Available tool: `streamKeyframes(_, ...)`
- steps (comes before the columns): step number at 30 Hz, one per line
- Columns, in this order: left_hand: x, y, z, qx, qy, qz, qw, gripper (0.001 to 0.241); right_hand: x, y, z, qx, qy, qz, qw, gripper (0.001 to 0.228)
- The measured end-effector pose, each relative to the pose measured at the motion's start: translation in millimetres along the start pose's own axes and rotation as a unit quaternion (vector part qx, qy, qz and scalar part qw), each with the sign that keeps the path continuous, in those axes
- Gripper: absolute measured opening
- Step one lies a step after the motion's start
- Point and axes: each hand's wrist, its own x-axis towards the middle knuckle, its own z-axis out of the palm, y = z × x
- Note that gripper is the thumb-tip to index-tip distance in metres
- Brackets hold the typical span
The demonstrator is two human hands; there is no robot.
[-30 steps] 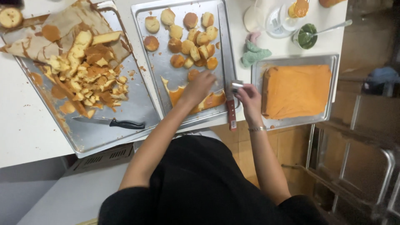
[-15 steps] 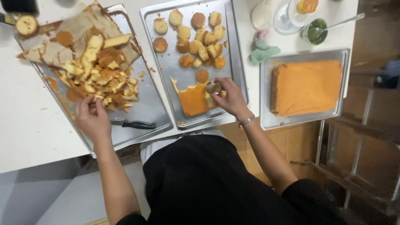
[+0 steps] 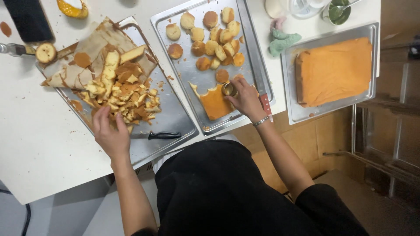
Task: Cutting circular pieces from a sheet of cake using a metal mold.
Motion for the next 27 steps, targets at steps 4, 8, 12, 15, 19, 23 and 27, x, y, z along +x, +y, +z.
streamKeyframes(4, -0.5, 0.9, 3.2, 0.019, -0.009, 0.005, 1.0, 0.028, 4.7, 5.7, 12.3, 0.002, 0.001, -0.01, 1.0, 0.058)
streamKeyframes(8, -8.5, 9.5, 6.4, 0.002, -0.082, -0.084, 0.993, 0.027, 9.4, 13.6, 30.7, -0.01, -0.008, -0.028, 1.0, 0.058)
streamKeyframes(12, -11.2, 15.0, 25.1, -0.002, -0.048, 0.009, 0.999, 0.027, 17.2, 7.6, 35.9, -0.036, 0.015, -0.014, 0.999, 0.055)
streamKeyframes(15, -24.3, 22.3, 39.0, 0.015, -0.043, 0.07, 0.997, 0.028, 8.7, 4.9, 41.4, -0.061, 0.038, 0.037, 0.997, 0.051)
streamKeyframes(19, -23.5, 52.4, 34.7, -0.026, -0.078, 0.062, 0.995, 0.029, 12.8, -8.9, 19.6, -0.068, 0.054, 0.076, 0.993, 0.047)
streamKeyframes(23, -25.0, 67.7, 27.2, -0.063, -0.081, 0.07, 0.992, 0.029, 11.6, -4.3, -11.8, -0.002, 0.087, 0.03, 0.996, 0.042)
streamKeyframes(27, -27.2, 66.4, 28.4, -0.067, -0.09, 0.069, 0.991, 0.029, 10.2, 6.0, -24.2, -0.018, 0.119, -0.029, 0.992, 0.033)
